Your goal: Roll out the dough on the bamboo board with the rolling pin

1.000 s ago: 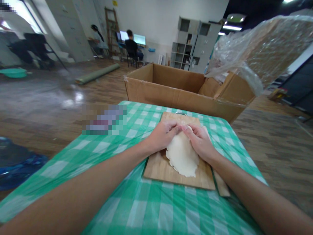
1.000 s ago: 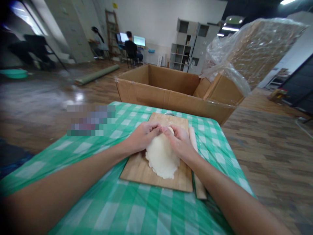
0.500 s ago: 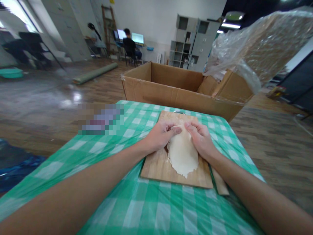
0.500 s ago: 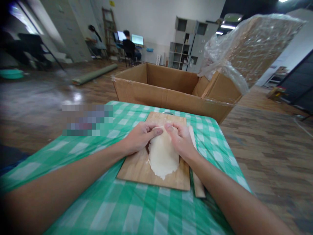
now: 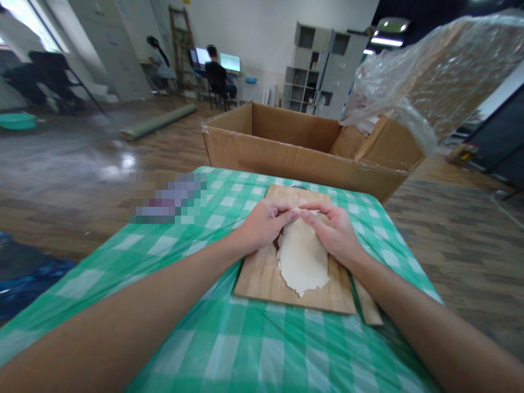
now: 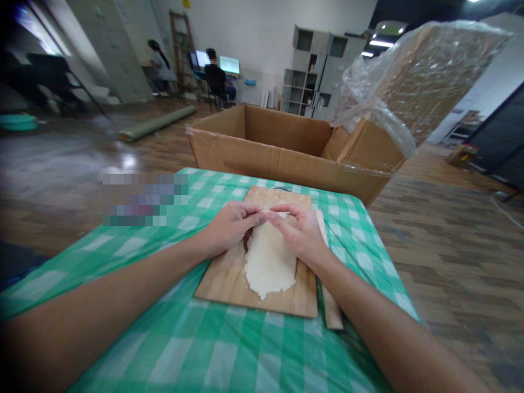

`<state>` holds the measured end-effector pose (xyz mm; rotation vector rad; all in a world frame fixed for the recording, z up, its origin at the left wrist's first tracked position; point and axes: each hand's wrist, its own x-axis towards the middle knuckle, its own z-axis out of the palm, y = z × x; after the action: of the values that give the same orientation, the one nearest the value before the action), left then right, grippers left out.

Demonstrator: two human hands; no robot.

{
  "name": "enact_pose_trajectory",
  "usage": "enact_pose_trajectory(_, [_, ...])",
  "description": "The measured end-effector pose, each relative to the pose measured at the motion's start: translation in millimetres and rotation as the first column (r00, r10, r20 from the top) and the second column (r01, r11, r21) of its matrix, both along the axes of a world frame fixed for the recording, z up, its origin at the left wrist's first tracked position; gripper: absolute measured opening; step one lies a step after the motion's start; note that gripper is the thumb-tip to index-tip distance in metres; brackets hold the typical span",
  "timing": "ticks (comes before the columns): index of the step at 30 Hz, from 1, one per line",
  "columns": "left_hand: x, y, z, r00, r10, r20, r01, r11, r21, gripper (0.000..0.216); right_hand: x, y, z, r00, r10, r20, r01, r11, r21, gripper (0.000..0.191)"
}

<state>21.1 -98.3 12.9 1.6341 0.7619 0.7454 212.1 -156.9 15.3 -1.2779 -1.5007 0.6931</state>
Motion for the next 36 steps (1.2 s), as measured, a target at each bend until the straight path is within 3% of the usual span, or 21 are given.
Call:
enact_pose_trajectory(3, [0.5, -2.3, 1.0, 1.0, -0.005, -0.008, 0.005, 1.0, 0.017, 0.031, -2.7, -1.9, 3.5, 0.997, -0.008, 0.083, 0.003, 0.999, 0.053, 0.03])
enact_pose_trajectory(7, [1.3, -0.6, 0.3, 0.998, -0.039, 0.04, 0.04, 0.999, -0.025, 0.036, -4.0, -3.8, 2.8, 0.999, -0.013, 0.05, 0.012, 1.0, 0.017, 0.034])
enact_pose_trajectory(15, [-1.5, -4.6, 7.2, 0.995, 0.004, -0.098, 0.015, 0.982, 0.189, 0.029, -5.9, -2.6, 4.7, 0.997, 0.036, 0.064, -0.039, 0.999, 0.038, 0.029])
enact_pose_trajectory(22, [-1.5, -0.2, 3.4, 0.997, -0.081, -0.008, 0.081, 0.997, 0.01, 0.04, -3.9, -2.0, -1.8, 0.999, -0.03, -0.043, 0.03, 1.0, 0.003, 0.034])
enact_pose_trajectory(26, [-1.3, 0.2, 4.4, 0.996, -0.075, -0.039, 0.078, 0.995, 0.067, 0.035, -2.3, -0.4, -2.3, 0.995, 0.018, -0.098, -0.022, 0.999, -0.039, 0.036])
enact_pose_trajectory(29, [-1.5, 0.7, 4.4, 0.997, -0.055, -0.06, 0.061, 0.993, 0.105, 0.035, -3.7, -1.8, 2.2, 0.999, 0.037, 0.019, -0.037, 0.999, 0.009, 0.032])
enact_pose_trajectory(32, [-3.0, 2.4, 2.9, 0.994, -0.091, -0.057, 0.095, 0.993, 0.07, 0.038, -4.4, -3.2, 3.6, 0.998, -0.001, 0.062, -0.001, 0.999, 0.037, 0.032])
enact_pose_trajectory(36, [-5.3, 4.8, 2.3, 0.992, -0.128, -0.021, 0.128, 0.992, 0.022, 0.034, -3.4, -2.8, 1.0, 0.999, -0.05, 0.009, 0.05, 0.998, -0.034, 0.037])
